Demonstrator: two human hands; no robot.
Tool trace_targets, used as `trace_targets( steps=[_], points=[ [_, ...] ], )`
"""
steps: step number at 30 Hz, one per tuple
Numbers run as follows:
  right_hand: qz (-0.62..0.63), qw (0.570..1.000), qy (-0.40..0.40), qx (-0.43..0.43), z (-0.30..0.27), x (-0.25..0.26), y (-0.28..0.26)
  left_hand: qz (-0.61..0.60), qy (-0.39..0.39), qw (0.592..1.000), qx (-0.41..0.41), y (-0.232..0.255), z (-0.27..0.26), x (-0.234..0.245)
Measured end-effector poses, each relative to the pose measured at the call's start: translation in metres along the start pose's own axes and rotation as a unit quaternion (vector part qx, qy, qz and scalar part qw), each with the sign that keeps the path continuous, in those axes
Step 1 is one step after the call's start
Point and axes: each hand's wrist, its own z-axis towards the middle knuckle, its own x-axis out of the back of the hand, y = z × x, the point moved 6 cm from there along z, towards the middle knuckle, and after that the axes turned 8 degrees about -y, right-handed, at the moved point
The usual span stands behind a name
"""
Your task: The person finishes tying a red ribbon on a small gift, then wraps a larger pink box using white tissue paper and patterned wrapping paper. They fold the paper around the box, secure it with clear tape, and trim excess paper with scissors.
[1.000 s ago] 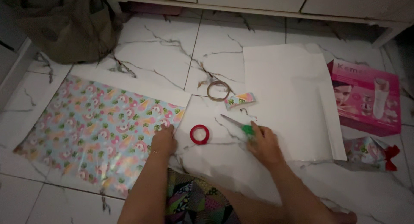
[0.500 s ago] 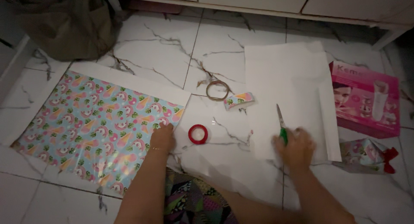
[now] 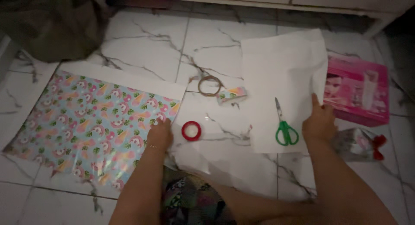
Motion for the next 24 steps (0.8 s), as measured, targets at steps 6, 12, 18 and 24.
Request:
trace_targets(
  steps=[6, 12, 18, 24],
  points=[
    [-0.052, 0.999, -0.001, -0.002, 0.003, 0.025, 0.01, -0.008, 0.012, 0.998, -0.058, 0.054, 0.02, 0.007],
    [-0.105, 0.992, 0.072, -0.027, 0.007, 0.063, 0.055, -0.014, -0.015, 0.993, -0.115, 0.16, 0.036, -0.011],
    [-0.183, 0.971, 0.053, -0.147, 0.022, 0.08, 0.131, -0.073, -0.013, 0.975, -0.209, 0.23, 0.022, -0.015],
    [-0.265, 0.932, 0.065, -0.24, 0.036, 0.074, 0.186, -0.122, -0.049, 0.975, -0.179, 0.218, 0.005, 0.001]
  ],
)
